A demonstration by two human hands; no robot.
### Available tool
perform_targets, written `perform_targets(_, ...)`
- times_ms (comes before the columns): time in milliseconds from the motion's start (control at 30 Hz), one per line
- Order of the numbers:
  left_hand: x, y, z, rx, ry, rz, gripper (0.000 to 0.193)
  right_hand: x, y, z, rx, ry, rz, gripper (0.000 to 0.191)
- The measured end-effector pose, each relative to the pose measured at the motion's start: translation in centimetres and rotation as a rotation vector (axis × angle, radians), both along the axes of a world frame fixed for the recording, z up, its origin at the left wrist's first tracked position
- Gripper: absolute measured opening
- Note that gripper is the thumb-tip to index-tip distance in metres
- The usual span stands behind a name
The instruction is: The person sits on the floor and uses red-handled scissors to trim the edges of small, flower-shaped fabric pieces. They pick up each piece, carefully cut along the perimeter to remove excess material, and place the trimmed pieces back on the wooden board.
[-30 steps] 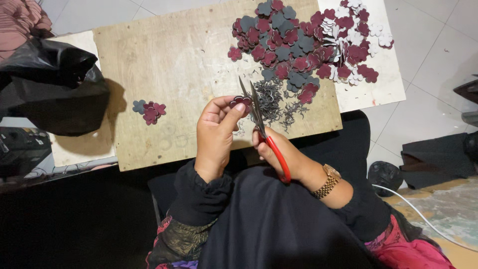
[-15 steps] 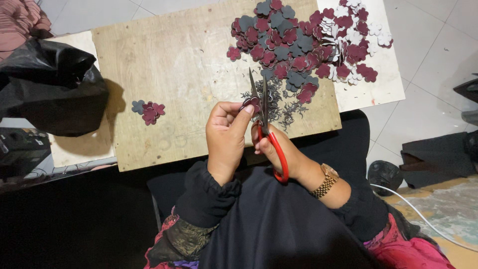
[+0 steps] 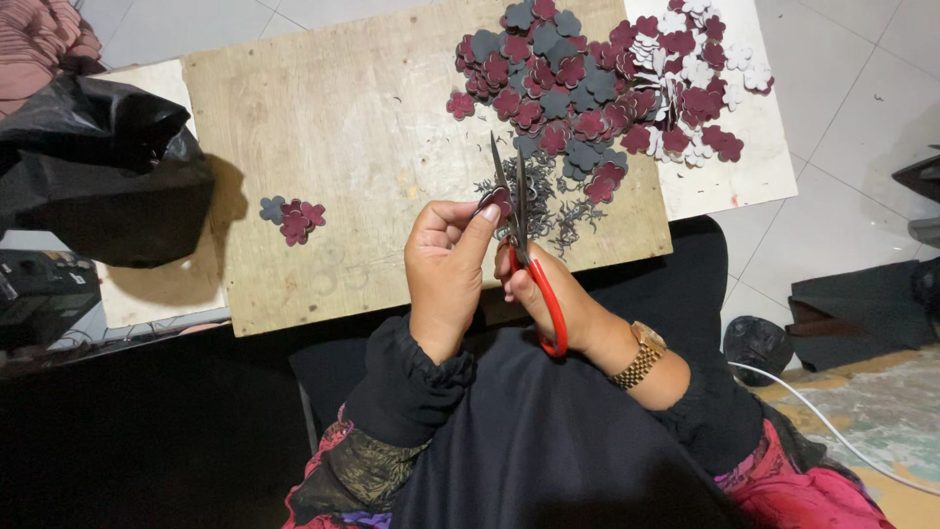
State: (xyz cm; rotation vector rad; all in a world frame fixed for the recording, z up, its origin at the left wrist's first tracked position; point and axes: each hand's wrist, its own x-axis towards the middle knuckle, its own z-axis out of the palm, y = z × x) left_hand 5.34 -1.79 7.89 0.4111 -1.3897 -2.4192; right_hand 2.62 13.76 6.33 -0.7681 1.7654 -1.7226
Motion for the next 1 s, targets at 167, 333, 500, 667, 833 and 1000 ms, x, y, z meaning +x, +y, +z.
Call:
perform_targets(167,0.06,0.07,0.10,0.007,-0.008,-0.003,0.011,0.04,-0.10,0.09,-0.001,-0.014,-0.016,0.067)
perform_targets(333,0.04,0.08,0.24,0.036,-0.006,0.002,0.010,0.14,0.01,0.43,0.006,-0.054,-0.016,0.067)
perform_targets(500,0.05,-0.03,0.01,0.024,-0.012,0.010,0.011,0.18,0.09,0.53,0.038,-0.064,-0.028,0.069)
perform_targets(667,0.15,-0.25,-0.34,-0.028,-0.064,0.038,0.012,0.14,-0.14,0.21,0.015,-0.005,0.007,0.069)
perform_targets(833,0.04,0.22,-0.36,0.040,-0.025,0.032,0.011,0.22,-0.20,-0.21,-0.035,0.004,0.020,0.067)
perform_targets(1000,0.10,0.57,-0.10,0.035,-0.002,0.021,0.011,0.18,-0.09,-0.42,-0.025,-0.014,0.002,0.065)
